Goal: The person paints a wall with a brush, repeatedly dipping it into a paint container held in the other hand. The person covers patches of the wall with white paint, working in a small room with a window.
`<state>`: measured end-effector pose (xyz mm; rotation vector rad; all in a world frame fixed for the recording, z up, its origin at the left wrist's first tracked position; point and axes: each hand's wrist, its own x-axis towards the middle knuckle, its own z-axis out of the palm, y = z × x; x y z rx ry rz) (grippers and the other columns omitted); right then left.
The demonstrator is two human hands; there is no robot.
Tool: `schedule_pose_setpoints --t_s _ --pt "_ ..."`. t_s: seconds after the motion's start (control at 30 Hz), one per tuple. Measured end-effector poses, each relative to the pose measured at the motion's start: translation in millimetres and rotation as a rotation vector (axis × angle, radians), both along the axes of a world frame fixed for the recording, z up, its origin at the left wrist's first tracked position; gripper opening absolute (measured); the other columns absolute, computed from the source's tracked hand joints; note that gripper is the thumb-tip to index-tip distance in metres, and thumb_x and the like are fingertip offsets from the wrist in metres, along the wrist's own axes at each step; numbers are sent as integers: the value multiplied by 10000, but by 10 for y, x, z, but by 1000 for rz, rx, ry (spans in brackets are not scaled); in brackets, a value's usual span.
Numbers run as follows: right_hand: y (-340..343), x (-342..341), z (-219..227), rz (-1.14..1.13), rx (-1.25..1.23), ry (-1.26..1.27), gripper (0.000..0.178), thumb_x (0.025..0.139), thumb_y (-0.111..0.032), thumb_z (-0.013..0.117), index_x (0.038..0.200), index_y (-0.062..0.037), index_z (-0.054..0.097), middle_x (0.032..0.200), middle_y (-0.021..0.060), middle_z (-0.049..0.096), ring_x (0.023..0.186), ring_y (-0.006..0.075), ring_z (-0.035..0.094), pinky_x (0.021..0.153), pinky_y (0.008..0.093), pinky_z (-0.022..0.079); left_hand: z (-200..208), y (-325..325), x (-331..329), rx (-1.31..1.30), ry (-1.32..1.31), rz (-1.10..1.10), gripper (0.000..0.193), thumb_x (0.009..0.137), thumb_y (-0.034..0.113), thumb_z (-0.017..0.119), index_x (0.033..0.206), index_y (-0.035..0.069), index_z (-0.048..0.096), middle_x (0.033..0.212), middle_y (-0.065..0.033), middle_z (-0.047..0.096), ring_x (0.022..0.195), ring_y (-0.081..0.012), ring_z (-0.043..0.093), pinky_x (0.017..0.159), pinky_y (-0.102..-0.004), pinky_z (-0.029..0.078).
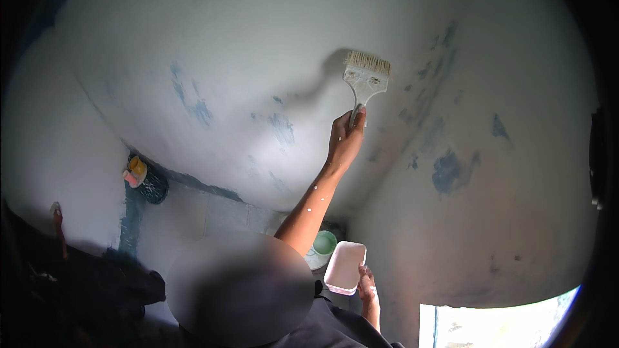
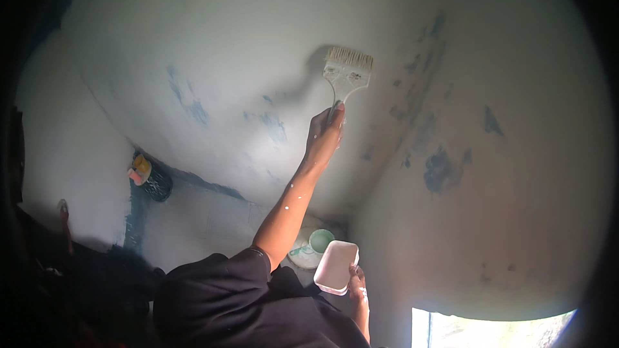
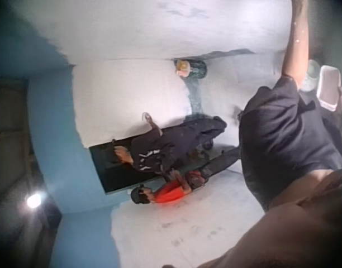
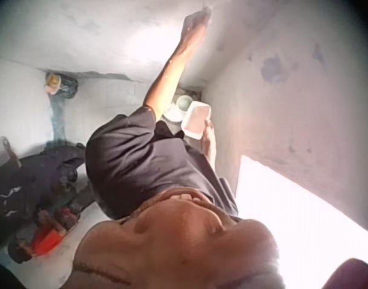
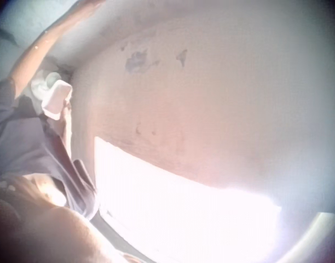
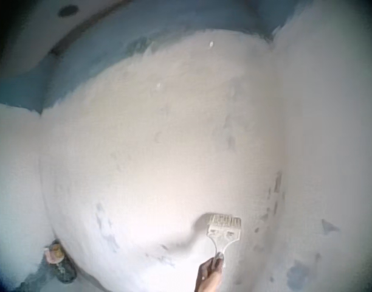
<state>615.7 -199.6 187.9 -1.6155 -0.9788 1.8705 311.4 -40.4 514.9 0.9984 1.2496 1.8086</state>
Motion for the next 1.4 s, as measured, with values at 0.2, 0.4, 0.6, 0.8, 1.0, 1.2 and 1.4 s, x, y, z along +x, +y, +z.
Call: schedule_pose_setpoints --t_s 0.2,0.4,0.6,0.8,1.0,1.2,1.4 --pt "-16 -51 103 -20 78 199 483 1010 -388 518 1294 2 508 1149 92 609 1053 183 576 885 320 478 -1525 124 -119 -238 -300 -9 388 1003 404 533 737 128 476 572 64 357 478 -57 326 439 -254 272" --pt "-111 -57 198 -49 66 -40 608 963 -496 561 1285 16 505 1126 128 611 1020 225 587 845 378 498 -3194 -311 -427 -700 -545 -29 397 981 379 527 673 133 482 484 69 334 335 -69 250 329 -262 172" --pt "-60 31 90 61 -30 -28 550 1003 -423 517 1345 4 463 1263 123 581 1139 218 549 935 356 458 -2493 128 -633 -576 -445 -303 365 991 340 519 696 127 499 521 64 361 389 -64 275 362 -254 193" --pt "-80 -139 117 87 97 -25 539 987 -440 549 1266 21 524 1144 103 612 1050 200 559 922 333 446 -315 -326 -311 -229 -324 -151 332 1002 324 530 770 87 533 569 50 385 450 -50 301 416 -238 218" --pt "-9 -163 126 164 38 190 652 989 -450 526 1428 18 413 1377 208 506 1291 296 462 1086 390 346 -169 -454 -341 -10 -166 29 375 992 411 554 754 126 497 588 79 376 470 -34 312 414 -217 231" --pt "-20 -98 61 73 115 -26 527 1005 -370 536 1312 53 472 1250 147 579 1155 228 548 973 348 449 -2487 -712 -911 -471 -274 157 397 944 436 602 669 179 476 527 73 345 406 -59 310 370 -262 205" --pt "24 42 161 -41 51 51 702 973 -423 574 1434 49 335 1373 209 477 1263 279 484 1023 371 422 -2961 -918 -1154 -611 -379 235 411 952 388 587 627 157 488 479 71 334 355 -67 276 341 -264 174"
